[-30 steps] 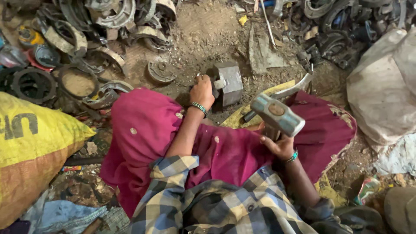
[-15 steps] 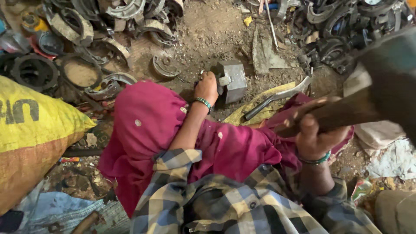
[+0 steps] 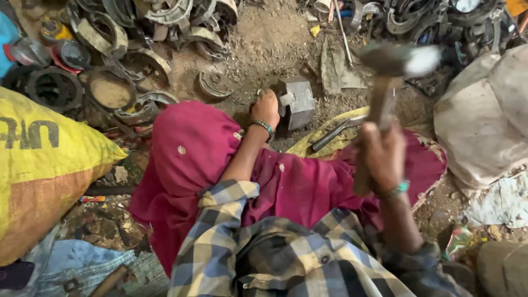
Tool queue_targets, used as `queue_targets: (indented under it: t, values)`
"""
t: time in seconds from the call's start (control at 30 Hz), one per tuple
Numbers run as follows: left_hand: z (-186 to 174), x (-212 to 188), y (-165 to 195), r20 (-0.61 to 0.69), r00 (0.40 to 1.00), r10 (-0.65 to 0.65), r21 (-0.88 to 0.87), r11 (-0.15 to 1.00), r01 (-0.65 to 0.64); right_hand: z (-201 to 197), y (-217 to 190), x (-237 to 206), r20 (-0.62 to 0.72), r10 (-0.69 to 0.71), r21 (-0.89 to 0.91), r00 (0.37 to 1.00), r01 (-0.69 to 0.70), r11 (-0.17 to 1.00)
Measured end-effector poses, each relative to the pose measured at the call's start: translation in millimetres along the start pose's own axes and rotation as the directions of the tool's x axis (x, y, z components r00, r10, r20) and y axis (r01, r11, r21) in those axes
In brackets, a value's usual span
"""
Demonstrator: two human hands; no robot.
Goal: The person sits on the ground in a scrap yard and hammers metal parts against a small anvil block to break or flatten them. They hold each piece on the anvil, strike it with a hammer, use a punch tool on some pieces, and set worked pieces aside among the surrounding scrap.
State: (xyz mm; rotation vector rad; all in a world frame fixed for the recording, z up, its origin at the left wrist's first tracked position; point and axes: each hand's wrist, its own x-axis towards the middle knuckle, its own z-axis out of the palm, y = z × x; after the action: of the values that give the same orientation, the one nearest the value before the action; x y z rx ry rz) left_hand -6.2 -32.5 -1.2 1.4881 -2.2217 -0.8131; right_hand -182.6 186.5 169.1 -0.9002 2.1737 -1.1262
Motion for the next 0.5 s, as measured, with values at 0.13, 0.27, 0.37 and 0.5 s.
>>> queue_targets:
  t: [0.13, 0.27, 0.37, 0.5]
  values:
    - [-7.0, -0.2, 5.1, 0.008, 0.999, -0.043, 0.015, 0.999, 0.043, -54.0, -47.5, 0.1, -0.194, -0.574, 0.519, 0.795, 0.58, 0.628]
    - [-8.7, -1.0, 6.6, 0.026, 0.996, -0.085, -0.002, 0.996, 0.085, -36.6, -67.8, 2.3, -0.135, -0.603, 0.453, 0.786, 0.59, 0.668]
    - [-6.0, -1.2, 0.3, 0.025, 0.996, -0.085, -0.016, 0.996, 0.085, 29.4, -30.2, 8.1, 0.109, -0.187, -0.351, 0.976, 0.214, 0.912]
    - [-4.0, -0.3, -5.3, 0.008, 0.999, 0.04, -0.004, 0.999, -0.04, 76.9, 45.8, 31.9, 0.211, -0.205, -0.482, 0.956, 0.284, 0.829]
